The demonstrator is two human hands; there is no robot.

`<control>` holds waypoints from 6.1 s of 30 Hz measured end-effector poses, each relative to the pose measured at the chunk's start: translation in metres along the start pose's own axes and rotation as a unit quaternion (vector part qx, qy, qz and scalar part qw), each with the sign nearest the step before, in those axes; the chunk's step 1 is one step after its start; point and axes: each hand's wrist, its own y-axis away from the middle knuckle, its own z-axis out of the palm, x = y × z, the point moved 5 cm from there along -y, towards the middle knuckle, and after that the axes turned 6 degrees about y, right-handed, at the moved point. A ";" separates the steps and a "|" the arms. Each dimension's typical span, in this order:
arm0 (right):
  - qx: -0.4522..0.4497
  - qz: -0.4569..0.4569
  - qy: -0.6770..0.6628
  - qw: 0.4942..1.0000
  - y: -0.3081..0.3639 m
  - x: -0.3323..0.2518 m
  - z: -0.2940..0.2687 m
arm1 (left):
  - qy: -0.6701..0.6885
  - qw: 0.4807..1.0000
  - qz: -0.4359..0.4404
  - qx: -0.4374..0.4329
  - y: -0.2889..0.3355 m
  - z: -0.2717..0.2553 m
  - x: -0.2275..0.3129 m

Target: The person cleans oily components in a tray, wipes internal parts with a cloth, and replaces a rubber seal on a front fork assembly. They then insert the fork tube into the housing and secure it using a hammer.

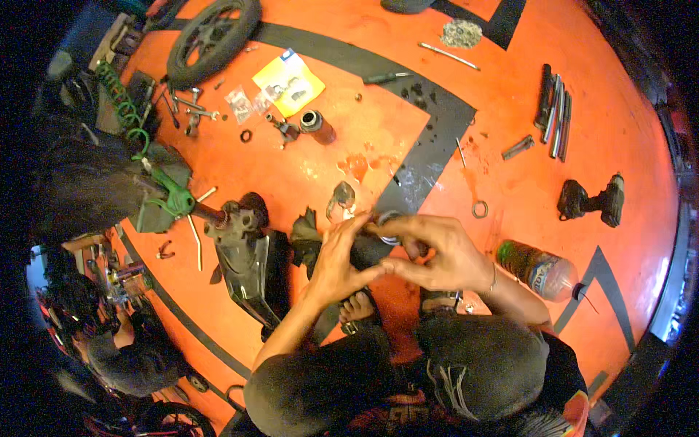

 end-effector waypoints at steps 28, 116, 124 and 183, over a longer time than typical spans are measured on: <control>0.255 0.086 0.182 0.946 0.004 0.068 -0.052 | -0.081 0.978 -0.191 -0.010 0.048 0.017 -0.070; -0.142 0.288 -0.425 0.846 0.105 0.130 0.085 | 0.296 0.948 -0.049 -0.102 0.011 0.035 -0.025; -0.136 0.224 -0.255 0.931 0.094 0.145 0.117 | 0.362 0.907 -0.201 -0.082 0.075 0.072 -0.064; -0.111 0.230 -0.276 0.927 0.092 0.119 0.114 | 0.231 0.965 -0.125 0.010 0.106 0.065 -0.035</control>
